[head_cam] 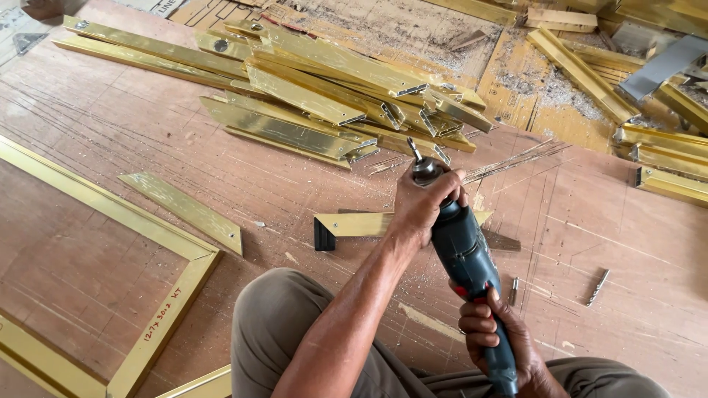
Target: The person installs a drill bit into an electric drill, attaches a corner insert into a metal profile, and changes the drill bit in the chuck.
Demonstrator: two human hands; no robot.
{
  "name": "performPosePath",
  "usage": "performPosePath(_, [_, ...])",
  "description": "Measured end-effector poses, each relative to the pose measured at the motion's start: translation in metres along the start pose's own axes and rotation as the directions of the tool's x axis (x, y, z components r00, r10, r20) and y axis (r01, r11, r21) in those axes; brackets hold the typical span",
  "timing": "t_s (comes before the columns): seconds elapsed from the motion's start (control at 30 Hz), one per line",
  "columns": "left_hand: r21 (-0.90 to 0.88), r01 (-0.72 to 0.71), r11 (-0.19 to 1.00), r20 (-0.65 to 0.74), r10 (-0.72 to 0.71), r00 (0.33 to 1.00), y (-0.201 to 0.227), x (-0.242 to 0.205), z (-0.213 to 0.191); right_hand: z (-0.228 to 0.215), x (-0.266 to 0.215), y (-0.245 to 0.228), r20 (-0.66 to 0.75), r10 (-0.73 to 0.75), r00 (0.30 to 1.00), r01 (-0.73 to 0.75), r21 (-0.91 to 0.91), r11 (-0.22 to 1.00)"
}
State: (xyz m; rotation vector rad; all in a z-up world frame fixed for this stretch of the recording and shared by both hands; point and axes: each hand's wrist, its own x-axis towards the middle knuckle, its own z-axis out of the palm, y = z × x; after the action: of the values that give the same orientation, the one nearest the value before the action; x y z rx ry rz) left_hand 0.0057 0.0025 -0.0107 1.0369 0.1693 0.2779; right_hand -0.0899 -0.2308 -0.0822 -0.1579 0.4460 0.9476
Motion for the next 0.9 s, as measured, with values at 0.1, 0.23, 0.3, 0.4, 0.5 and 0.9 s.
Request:
performPosePath(0.1, [0.019, 0.025, 1.000, -0.100, -0.023, 0.995, -0.005, -0.001, 0.001, -0.002, 0.001, 0.002, -0.021, -0.005, 1.000, 0.005, -0.011, 1.000])
performPosePath(0.23, [0.043, 0.023, 0.999, -0.129, -0.017, 0.991, -0.009, 0.002, 0.000, 0.004, 0.004, 0.001, -0.068, 0.024, 0.997, -0.025, -0.024, 0.999])
performPosePath(0.3, [0.059, 0.003, 0.998, -0.115, 0.004, 0.993, -0.004, 0.001, 0.001, 0.006, 0.006, -0.001, -0.149, -0.020, 0.989, 0.009, -0.072, 0.997])
performPosePath(0.4, [0.070, -0.056, 0.996, -0.079, 0.061, 0.995, 0.013, -0.006, 0.003, 0.004, 0.007, 0.001, -0.151, -0.014, 0.988, 0.006, -0.055, 0.998])
performPosePath(0.5, [0.038, -0.156, 0.987, -0.056, 0.158, 0.986, 0.031, -0.008, 0.012, 0.003, 0.006, -0.001, -0.034, 0.017, 0.999, -0.017, -0.004, 1.000])
performPosePath(0.9, [-0.137, -0.258, 0.956, -0.400, 0.185, 0.898, 0.054, 0.031, -0.035, 0.003, -0.006, -0.017, 0.132, -0.115, 0.985, 0.141, -0.210, 0.967])
